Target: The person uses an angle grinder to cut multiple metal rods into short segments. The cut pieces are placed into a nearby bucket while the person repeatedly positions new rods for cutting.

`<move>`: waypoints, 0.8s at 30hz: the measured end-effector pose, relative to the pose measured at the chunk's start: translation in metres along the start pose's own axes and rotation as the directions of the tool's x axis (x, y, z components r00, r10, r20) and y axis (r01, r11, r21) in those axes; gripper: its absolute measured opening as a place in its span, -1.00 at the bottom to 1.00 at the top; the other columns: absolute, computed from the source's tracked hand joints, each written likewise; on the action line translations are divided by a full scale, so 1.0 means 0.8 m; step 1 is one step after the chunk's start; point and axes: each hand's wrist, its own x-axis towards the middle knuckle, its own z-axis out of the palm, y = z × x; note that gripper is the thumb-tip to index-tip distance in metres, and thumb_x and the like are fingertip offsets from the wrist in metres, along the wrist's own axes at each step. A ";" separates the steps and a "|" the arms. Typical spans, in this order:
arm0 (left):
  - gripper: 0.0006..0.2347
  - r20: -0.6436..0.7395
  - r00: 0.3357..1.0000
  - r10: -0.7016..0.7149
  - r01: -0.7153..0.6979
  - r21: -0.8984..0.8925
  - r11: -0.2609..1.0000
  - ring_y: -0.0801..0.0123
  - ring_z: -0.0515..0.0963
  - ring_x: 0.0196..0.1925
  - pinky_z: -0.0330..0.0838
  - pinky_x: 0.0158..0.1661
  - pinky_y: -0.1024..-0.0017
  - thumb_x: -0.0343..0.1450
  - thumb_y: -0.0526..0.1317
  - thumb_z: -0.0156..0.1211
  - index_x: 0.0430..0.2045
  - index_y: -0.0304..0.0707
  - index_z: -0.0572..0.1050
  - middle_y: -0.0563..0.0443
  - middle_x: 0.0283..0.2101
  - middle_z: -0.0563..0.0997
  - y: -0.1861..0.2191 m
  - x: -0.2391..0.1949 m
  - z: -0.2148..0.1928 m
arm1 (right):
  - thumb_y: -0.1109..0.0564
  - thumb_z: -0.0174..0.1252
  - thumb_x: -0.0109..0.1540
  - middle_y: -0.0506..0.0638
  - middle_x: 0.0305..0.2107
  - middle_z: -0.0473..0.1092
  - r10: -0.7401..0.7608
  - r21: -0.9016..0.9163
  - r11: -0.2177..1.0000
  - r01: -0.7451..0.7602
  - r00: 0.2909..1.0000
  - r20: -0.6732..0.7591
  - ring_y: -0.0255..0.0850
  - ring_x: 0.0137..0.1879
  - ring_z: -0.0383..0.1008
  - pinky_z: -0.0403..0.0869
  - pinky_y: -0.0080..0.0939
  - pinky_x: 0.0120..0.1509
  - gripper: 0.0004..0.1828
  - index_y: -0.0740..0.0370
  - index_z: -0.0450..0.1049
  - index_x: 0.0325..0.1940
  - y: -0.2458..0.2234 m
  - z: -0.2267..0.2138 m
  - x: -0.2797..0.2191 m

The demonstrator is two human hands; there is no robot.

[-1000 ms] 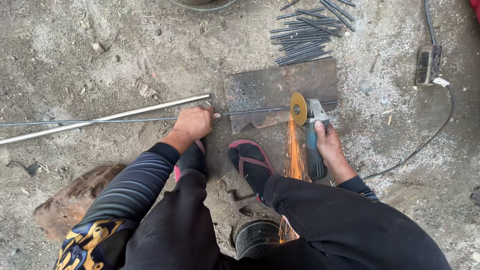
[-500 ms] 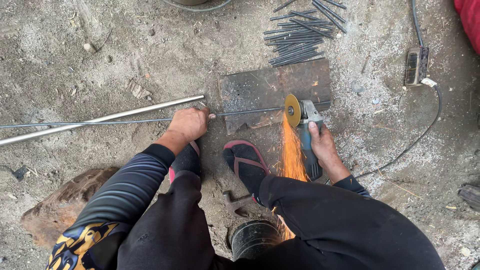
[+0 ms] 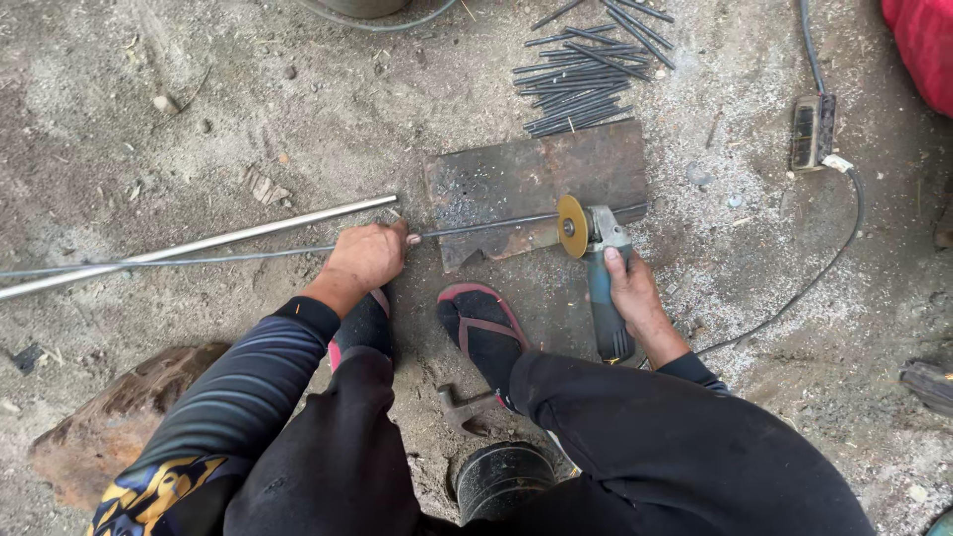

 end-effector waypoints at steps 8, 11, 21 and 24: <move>-0.66 0.026 1.000 -0.014 0.018 -0.138 0.990 -0.09 0.66 -0.11 0.52 -0.06 0.03 0.53 0.04 -0.11 -0.02 -0.15 0.50 -0.27 -0.16 0.67 -0.012 -0.009 -0.006 | -0.35 -0.11 0.40 0.09 -0.36 0.46 -0.014 0.270 0.963 0.020 1.000 -0.024 -0.14 -0.39 0.57 0.60 -0.16 -0.34 -0.37 0.30 0.38 0.09 -0.030 -0.004 -0.005; -0.56 -0.067 0.998 -0.015 0.008 -0.104 0.995 -0.10 0.62 -0.02 0.49 -0.01 0.03 0.51 0.13 -0.11 0.05 -0.19 0.49 -0.27 -0.02 0.63 -0.043 -0.025 -0.013 | -0.34 -0.10 0.40 0.10 -0.18 0.53 -0.136 0.287 0.950 0.122 0.990 0.028 -0.19 -0.25 0.61 0.67 -0.14 -0.20 -0.36 0.29 0.36 0.18 -0.064 -0.020 0.025; -0.61 -0.017 0.992 -0.122 0.123 0.116 0.986 -0.11 0.70 -0.24 0.58 -0.14 0.02 0.52 0.04 -0.08 -0.01 -0.27 0.55 -0.33 -0.25 0.68 -0.174 -0.074 0.014 | -0.47 -0.18 0.39 0.25 0.13 0.47 -0.273 0.521 0.786 0.333 0.943 -0.191 -0.09 -0.10 0.62 0.67 -0.04 -0.14 -0.15 0.28 0.19 0.43 -0.084 -0.068 0.068; -0.65 -0.031 0.995 -0.097 0.101 0.184 0.978 -0.09 0.71 -0.24 0.60 -0.16 0.04 0.52 0.01 -0.08 -0.07 -0.21 0.57 -0.30 -0.28 0.69 -0.151 -0.062 0.022 | -0.49 -0.19 0.40 0.26 0.21 0.44 -0.246 0.535 0.781 0.320 0.947 -0.208 -0.06 0.09 0.60 0.68 0.01 -0.09 -0.11 0.29 0.16 0.49 -0.060 -0.074 0.045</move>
